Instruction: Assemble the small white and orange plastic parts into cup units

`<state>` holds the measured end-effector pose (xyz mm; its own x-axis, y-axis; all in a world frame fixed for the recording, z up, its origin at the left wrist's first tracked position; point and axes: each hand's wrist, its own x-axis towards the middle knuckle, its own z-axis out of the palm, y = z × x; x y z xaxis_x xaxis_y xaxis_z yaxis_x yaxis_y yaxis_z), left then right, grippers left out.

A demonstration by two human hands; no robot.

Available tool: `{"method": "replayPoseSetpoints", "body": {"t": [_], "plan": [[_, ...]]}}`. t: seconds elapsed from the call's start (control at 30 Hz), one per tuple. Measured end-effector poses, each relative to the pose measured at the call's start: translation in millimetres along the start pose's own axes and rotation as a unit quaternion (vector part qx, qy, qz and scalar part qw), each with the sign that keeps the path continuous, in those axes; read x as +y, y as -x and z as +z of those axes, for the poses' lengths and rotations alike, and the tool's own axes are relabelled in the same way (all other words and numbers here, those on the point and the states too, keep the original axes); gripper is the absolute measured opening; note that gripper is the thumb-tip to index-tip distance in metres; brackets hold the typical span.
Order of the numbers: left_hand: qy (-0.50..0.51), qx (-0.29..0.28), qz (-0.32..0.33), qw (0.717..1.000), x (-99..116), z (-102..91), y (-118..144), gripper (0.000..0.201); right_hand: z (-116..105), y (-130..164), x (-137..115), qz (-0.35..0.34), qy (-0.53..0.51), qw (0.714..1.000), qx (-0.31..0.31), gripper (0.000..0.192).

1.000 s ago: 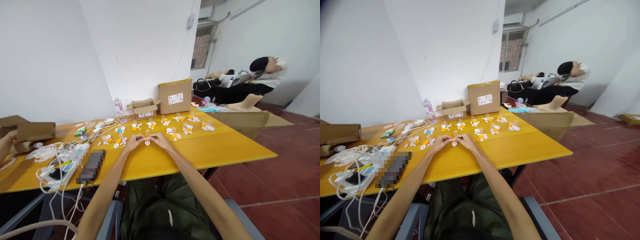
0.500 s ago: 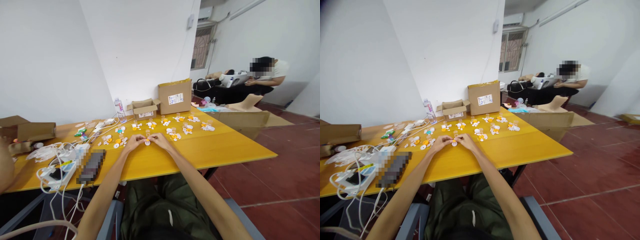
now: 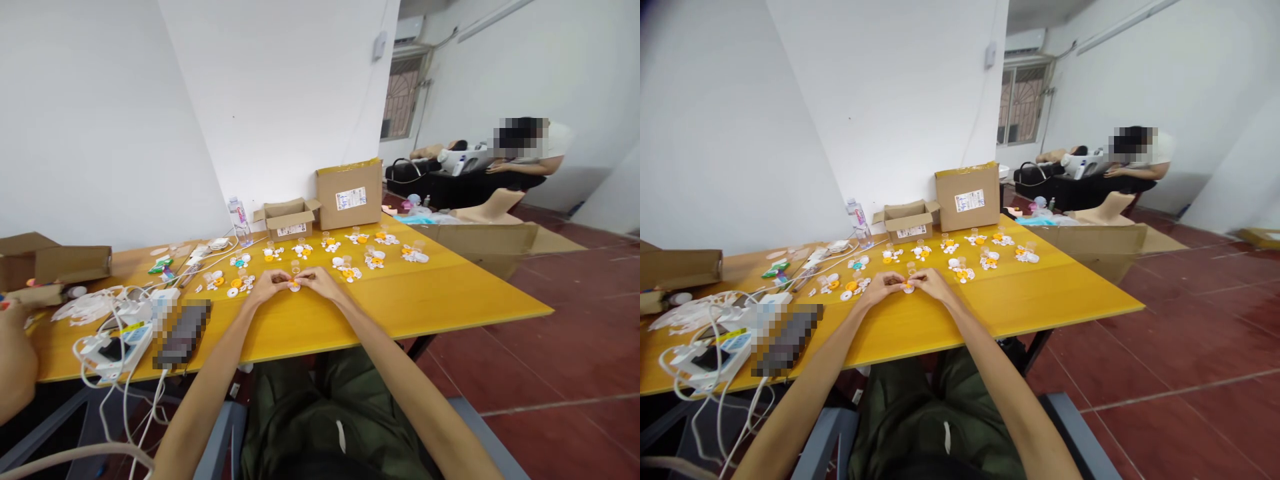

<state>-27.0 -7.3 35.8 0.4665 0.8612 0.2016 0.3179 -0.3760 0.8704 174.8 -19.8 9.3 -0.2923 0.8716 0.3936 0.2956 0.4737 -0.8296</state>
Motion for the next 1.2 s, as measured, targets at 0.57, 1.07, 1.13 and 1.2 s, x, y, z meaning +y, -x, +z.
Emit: {"method": "replayPoseSetpoints", "body": {"t": [0.57,1.07,1.13,1.2], "plan": [[0.006,-0.002,-0.005,1.000,8,1.8,2,0.034,-1,1,0,0.010,-0.009,1.000,-0.010,0.020],[-0.009,0.001,0.003,1.000,6,3.1,2,0.033,1,-1,7,0.017,-0.025,0.999,-0.015,0.022],[-0.012,0.000,0.006,1.000,5,3.2,2,0.032,1,-1,8,0.015,-0.023,1.000,-0.014,0.023],[-0.019,-0.001,0.007,1.000,4,3.3,1,0.033,1,-1,9,0.013,-0.021,1.000,-0.012,0.024]]}}
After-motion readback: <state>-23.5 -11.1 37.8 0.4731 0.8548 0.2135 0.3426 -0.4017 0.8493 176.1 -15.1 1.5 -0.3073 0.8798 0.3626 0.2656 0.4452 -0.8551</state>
